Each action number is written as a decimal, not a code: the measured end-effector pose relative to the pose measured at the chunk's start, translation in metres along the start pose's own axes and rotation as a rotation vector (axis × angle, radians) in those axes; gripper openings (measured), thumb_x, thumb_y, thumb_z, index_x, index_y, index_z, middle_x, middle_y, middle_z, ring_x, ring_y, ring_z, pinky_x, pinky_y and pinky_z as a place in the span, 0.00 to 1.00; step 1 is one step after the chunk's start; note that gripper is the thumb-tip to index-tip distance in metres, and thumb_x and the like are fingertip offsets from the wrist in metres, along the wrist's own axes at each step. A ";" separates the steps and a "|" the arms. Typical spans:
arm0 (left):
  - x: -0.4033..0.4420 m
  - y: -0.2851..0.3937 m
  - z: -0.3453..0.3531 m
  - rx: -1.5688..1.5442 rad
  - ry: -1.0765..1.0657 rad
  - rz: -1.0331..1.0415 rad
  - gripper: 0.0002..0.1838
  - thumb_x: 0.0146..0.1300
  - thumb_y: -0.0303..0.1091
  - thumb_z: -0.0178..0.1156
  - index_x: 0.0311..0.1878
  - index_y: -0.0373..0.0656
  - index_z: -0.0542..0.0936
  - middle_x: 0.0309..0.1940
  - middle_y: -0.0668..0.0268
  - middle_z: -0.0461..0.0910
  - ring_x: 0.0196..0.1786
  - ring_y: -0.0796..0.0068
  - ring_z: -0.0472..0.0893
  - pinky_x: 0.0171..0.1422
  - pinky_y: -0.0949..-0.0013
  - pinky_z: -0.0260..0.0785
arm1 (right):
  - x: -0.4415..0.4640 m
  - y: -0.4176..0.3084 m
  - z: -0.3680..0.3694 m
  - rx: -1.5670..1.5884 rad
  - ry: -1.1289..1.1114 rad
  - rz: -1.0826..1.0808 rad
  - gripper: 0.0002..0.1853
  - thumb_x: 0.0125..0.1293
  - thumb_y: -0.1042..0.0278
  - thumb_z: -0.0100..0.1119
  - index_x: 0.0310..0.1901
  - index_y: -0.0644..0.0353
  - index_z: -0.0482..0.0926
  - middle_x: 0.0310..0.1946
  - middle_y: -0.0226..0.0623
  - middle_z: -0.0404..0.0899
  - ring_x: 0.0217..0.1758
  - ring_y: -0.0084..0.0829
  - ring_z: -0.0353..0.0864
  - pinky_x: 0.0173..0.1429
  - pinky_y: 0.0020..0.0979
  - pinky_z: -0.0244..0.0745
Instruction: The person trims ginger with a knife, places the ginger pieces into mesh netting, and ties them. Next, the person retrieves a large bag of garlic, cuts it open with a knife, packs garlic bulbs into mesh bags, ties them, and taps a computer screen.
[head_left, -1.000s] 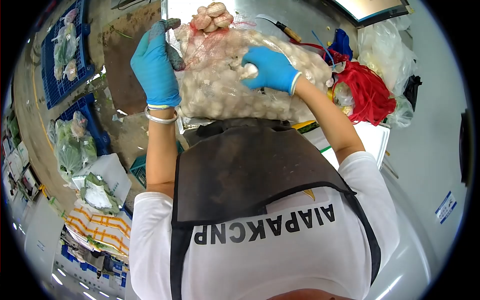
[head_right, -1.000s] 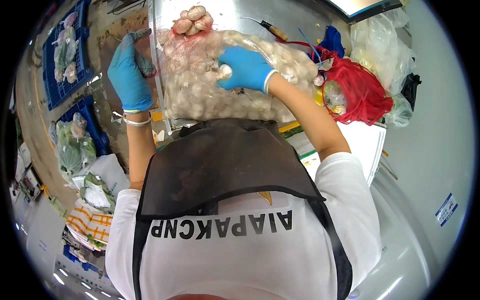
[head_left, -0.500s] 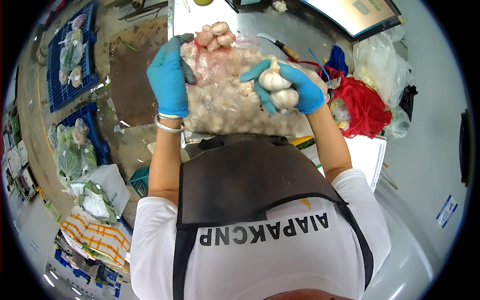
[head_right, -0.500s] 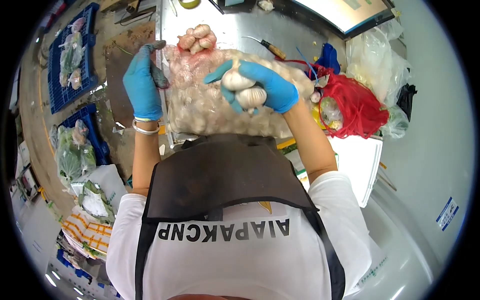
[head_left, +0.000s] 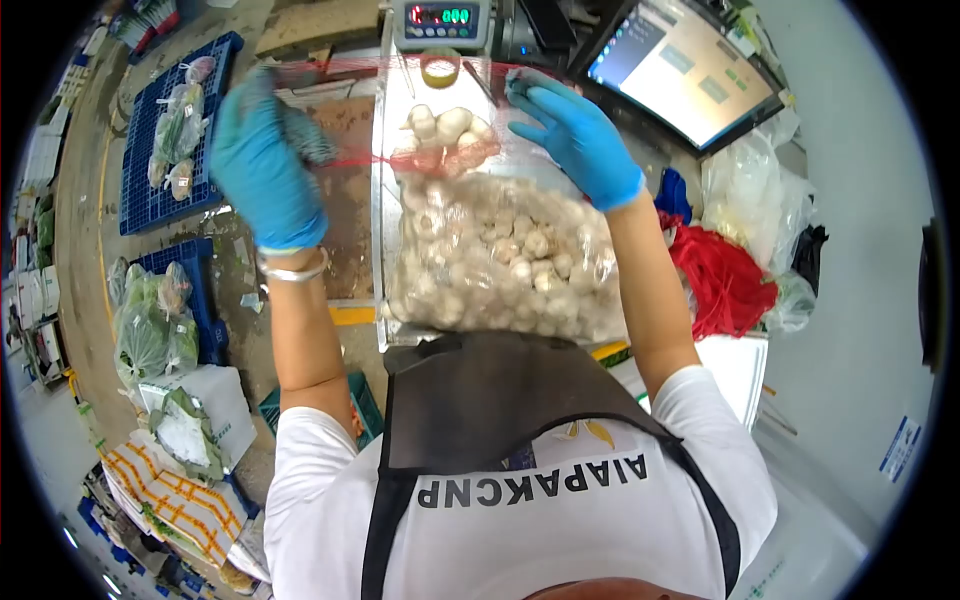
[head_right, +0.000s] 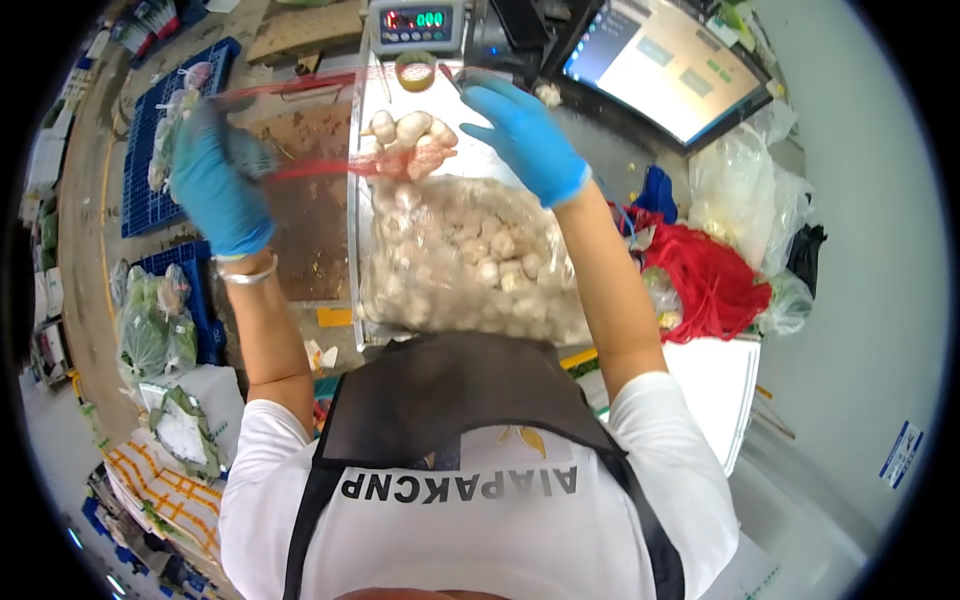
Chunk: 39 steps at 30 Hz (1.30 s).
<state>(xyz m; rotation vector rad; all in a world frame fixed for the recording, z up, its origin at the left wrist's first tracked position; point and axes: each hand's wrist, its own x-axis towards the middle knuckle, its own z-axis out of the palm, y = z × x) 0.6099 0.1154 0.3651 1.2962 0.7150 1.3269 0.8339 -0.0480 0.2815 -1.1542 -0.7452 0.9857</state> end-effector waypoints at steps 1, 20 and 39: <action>0.006 0.020 0.001 -0.024 -0.011 0.064 0.09 0.70 0.34 0.57 0.37 0.41 0.81 0.14 0.71 0.72 0.13 0.84 0.68 0.17 0.77 0.59 | -0.004 -0.023 0.009 0.299 -0.010 0.079 0.21 0.70 0.69 0.53 0.63 0.64 0.70 0.63 0.44 0.71 0.64 0.39 0.73 0.68 0.41 0.68; -0.005 -0.158 -0.207 0.448 0.077 -0.325 0.12 0.67 0.37 0.57 0.39 0.37 0.82 0.20 0.64 0.77 0.14 0.77 0.71 0.19 0.70 0.63 | -0.123 0.028 0.014 0.292 0.086 0.356 0.22 0.72 0.63 0.49 0.61 0.70 0.70 0.48 0.39 0.79 0.46 0.27 0.80 0.54 0.28 0.75; -0.076 -0.251 -0.298 1.033 0.289 -0.339 0.16 0.60 0.41 0.56 0.41 0.37 0.84 0.39 0.47 0.82 0.42 0.45 0.80 0.49 0.55 0.71 | -0.135 0.047 0.060 -0.117 -0.005 0.474 0.21 0.73 0.59 0.49 0.60 0.62 0.74 0.51 0.35 0.79 0.49 0.26 0.79 0.58 0.30 0.74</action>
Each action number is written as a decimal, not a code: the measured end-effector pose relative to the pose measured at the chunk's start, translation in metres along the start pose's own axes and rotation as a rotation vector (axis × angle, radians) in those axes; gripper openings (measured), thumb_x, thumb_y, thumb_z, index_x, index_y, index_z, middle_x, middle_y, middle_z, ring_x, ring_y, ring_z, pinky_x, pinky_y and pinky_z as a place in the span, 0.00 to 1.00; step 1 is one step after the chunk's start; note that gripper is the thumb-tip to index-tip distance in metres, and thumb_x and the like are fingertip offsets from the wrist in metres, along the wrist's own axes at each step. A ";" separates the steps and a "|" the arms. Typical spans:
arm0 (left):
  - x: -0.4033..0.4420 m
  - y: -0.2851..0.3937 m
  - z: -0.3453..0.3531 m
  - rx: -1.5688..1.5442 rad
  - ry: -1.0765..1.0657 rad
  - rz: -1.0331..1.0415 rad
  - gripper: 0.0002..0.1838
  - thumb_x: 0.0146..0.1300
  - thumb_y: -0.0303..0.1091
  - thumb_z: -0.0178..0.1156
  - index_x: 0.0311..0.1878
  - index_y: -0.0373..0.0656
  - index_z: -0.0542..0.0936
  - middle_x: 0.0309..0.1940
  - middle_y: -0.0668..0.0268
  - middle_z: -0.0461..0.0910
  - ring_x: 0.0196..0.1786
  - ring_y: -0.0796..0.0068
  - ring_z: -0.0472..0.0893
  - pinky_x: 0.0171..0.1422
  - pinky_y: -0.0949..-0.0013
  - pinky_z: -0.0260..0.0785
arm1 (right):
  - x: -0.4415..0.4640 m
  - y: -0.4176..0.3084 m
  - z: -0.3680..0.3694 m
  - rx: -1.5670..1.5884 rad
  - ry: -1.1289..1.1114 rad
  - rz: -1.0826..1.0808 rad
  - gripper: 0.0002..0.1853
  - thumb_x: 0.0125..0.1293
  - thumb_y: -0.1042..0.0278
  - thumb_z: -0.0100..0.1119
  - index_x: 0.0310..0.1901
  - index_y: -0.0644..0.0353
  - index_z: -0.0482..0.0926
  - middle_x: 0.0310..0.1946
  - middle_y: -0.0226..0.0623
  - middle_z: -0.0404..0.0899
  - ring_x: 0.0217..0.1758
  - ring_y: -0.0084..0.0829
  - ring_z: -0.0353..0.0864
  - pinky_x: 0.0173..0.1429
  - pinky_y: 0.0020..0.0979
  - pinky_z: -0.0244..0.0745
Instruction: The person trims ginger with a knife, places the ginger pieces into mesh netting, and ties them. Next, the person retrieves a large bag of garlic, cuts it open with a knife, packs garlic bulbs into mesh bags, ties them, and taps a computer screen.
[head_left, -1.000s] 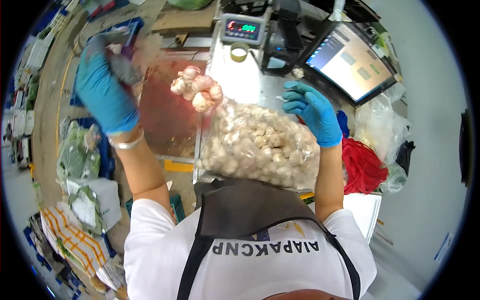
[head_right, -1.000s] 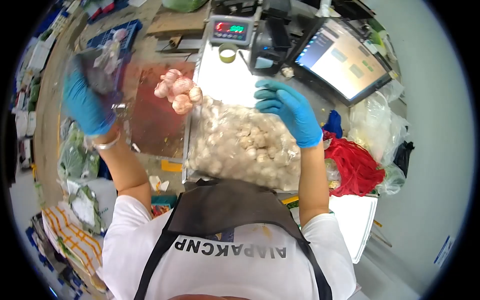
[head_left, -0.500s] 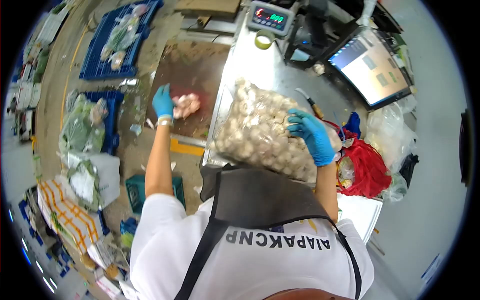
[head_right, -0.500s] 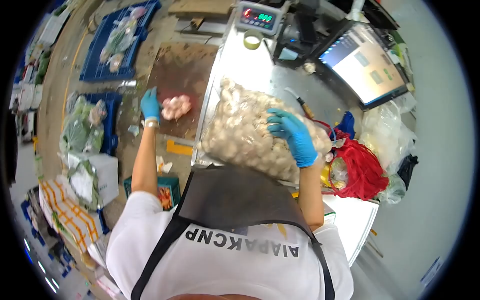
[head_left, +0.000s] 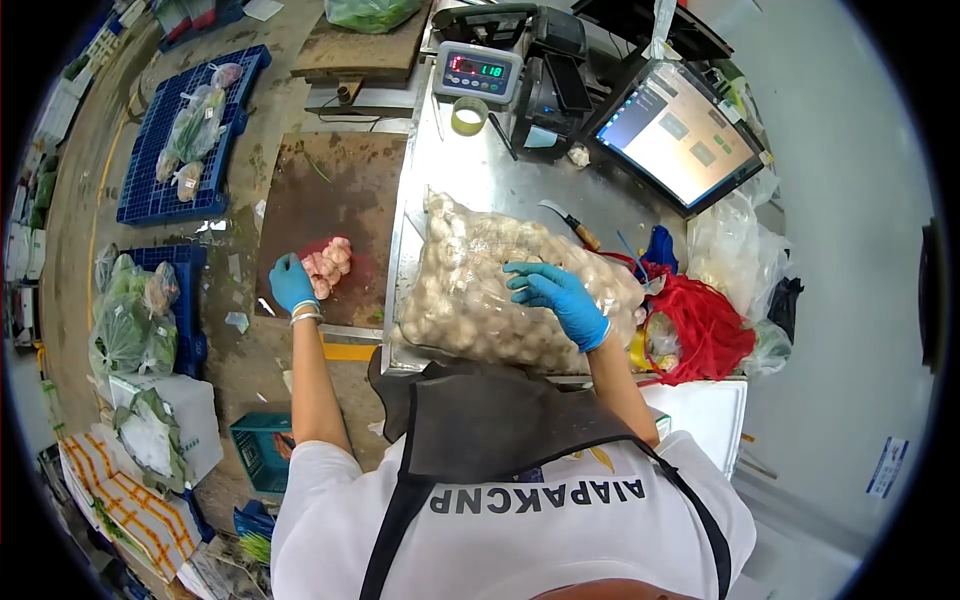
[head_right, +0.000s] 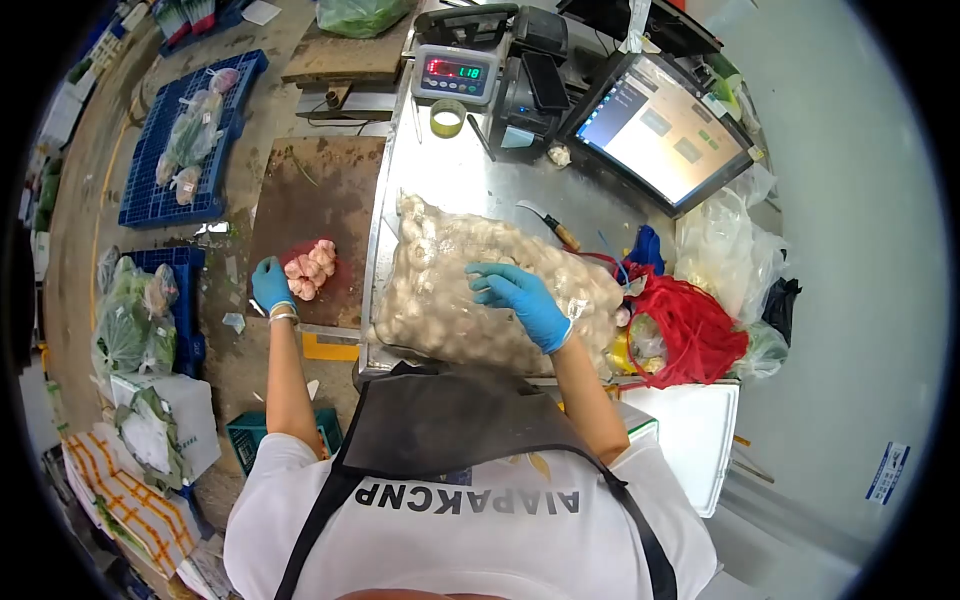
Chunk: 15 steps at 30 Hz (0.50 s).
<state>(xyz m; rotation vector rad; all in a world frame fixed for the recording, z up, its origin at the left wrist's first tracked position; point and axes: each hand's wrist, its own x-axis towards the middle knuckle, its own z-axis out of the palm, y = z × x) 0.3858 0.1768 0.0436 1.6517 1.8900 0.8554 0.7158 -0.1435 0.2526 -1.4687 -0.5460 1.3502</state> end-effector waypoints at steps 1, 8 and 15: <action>0.008 -0.017 0.009 -0.076 0.016 0.069 0.13 0.62 0.37 0.57 0.40 0.36 0.82 0.30 0.52 0.81 0.33 0.55 0.81 0.41 0.60 0.72 | -0.001 0.000 0.000 -0.002 -0.005 0.000 0.20 0.73 0.59 0.48 0.60 0.62 0.75 0.51 0.34 0.79 0.49 0.26 0.79 0.58 0.30 0.74; -0.017 0.155 -0.108 -0.805 -0.418 0.093 0.07 0.71 0.32 0.52 0.40 0.39 0.77 0.22 0.67 0.75 0.23 0.80 0.73 0.29 0.76 0.65 | 0.023 -0.003 -0.017 -0.163 0.041 -0.055 0.18 0.72 0.66 0.51 0.59 0.62 0.75 0.49 0.34 0.81 0.48 0.24 0.79 0.55 0.27 0.75; -0.077 0.315 -0.220 -1.280 -0.685 0.344 0.09 0.69 0.29 0.52 0.48 0.36 0.77 0.42 0.63 0.79 0.35 0.80 0.76 0.38 0.77 0.70 | 0.087 -0.040 0.050 -0.702 -0.097 -0.443 0.61 0.44 0.56 0.78 0.75 0.52 0.46 0.73 0.44 0.54 0.69 0.41 0.65 0.69 0.36 0.65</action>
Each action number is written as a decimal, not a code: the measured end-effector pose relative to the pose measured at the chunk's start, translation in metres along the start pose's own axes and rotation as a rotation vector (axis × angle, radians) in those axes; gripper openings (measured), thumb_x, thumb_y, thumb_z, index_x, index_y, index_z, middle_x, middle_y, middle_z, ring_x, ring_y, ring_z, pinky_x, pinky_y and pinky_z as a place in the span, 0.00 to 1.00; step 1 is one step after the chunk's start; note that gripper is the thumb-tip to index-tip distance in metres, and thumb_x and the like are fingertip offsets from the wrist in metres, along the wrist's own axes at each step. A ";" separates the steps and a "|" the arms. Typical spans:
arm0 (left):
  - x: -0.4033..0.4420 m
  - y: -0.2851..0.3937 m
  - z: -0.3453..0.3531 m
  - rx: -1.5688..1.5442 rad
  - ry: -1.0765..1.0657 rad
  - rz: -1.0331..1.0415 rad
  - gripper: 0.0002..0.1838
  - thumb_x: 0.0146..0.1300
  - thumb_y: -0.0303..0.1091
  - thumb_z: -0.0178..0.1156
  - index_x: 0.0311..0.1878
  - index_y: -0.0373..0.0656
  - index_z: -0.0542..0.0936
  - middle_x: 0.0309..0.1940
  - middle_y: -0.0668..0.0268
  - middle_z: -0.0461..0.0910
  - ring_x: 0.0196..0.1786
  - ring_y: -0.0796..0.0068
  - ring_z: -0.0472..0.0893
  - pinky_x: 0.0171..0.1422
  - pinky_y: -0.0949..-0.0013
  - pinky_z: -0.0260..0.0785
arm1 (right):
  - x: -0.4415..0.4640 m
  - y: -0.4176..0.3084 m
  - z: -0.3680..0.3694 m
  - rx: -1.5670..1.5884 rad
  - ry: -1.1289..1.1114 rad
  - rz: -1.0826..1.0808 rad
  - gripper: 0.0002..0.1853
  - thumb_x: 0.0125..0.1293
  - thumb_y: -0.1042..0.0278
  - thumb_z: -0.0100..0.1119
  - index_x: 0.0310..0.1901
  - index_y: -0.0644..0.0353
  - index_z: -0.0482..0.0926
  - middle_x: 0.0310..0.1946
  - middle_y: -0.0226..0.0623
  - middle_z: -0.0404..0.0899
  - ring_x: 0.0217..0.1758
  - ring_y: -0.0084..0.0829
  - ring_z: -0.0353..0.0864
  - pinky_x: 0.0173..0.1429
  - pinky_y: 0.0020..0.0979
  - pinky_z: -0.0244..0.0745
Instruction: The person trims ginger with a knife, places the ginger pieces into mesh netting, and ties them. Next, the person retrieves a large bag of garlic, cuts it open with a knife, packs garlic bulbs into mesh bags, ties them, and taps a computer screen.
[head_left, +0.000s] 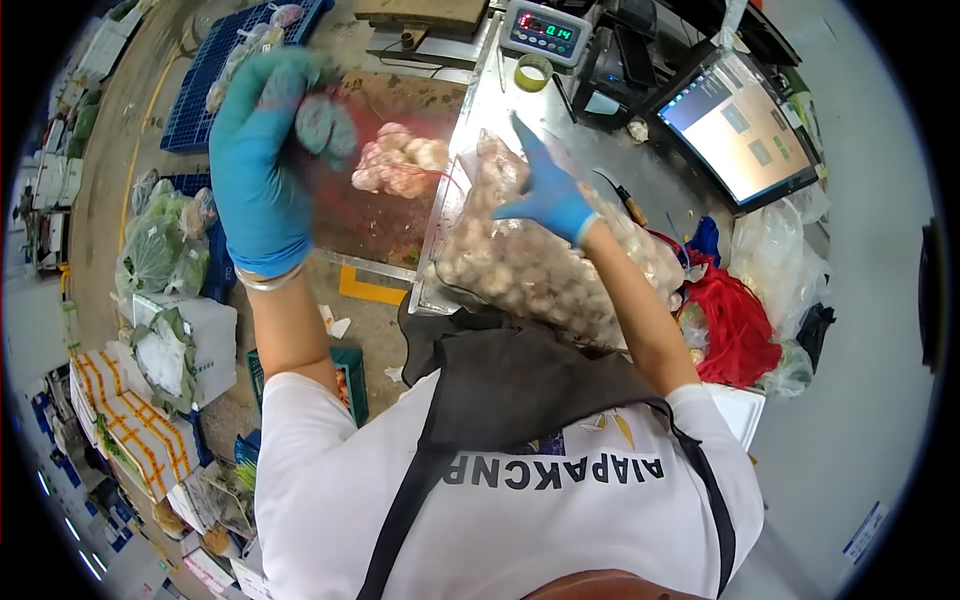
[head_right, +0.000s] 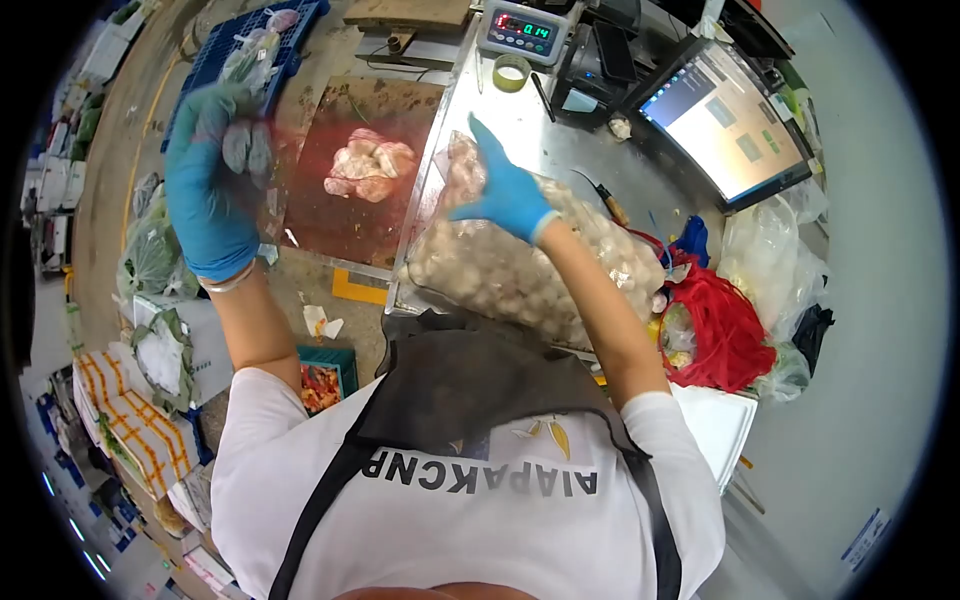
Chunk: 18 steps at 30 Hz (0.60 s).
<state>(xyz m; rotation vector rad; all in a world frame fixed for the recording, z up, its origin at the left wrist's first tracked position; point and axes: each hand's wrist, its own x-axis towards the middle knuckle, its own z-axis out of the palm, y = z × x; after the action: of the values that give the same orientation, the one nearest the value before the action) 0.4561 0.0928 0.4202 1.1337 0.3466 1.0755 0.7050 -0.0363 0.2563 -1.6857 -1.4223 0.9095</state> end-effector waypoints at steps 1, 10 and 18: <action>0.006 0.000 0.018 0.026 -0.061 0.021 0.10 0.69 0.29 0.52 0.49 0.36 0.76 0.43 0.63 0.79 0.38 0.79 0.77 0.41 0.77 0.71 | 0.011 -0.017 0.006 -0.007 -0.003 -0.081 0.66 0.39 0.53 0.80 0.76 0.51 0.43 0.74 0.44 0.53 0.72 0.43 0.61 0.72 0.37 0.61; 0.055 -0.054 0.062 0.331 -0.331 0.050 0.23 0.67 0.30 0.56 0.65 0.39 0.70 0.57 0.60 0.77 0.58 0.71 0.77 0.66 0.69 0.66 | 0.000 -0.101 -0.109 0.642 0.251 -0.356 0.16 0.75 0.54 0.48 0.40 0.58 0.80 0.20 0.22 0.71 0.20 0.14 0.61 0.24 0.20 0.57; 0.012 -0.227 0.080 0.529 -0.754 -0.169 0.58 0.36 0.46 0.81 0.71 0.39 0.61 0.63 0.58 0.70 0.65 0.64 0.69 0.72 0.63 0.57 | -0.023 -0.071 -0.119 0.557 0.335 -0.162 0.26 0.76 0.48 0.42 0.34 0.62 0.81 0.23 0.27 0.76 0.20 0.14 0.56 0.25 0.20 0.55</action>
<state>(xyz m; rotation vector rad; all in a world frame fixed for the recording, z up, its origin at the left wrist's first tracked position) 0.6350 0.0535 0.2635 1.8490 0.1163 0.3481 0.7732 -0.0622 0.3763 -1.2136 -0.9510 0.7934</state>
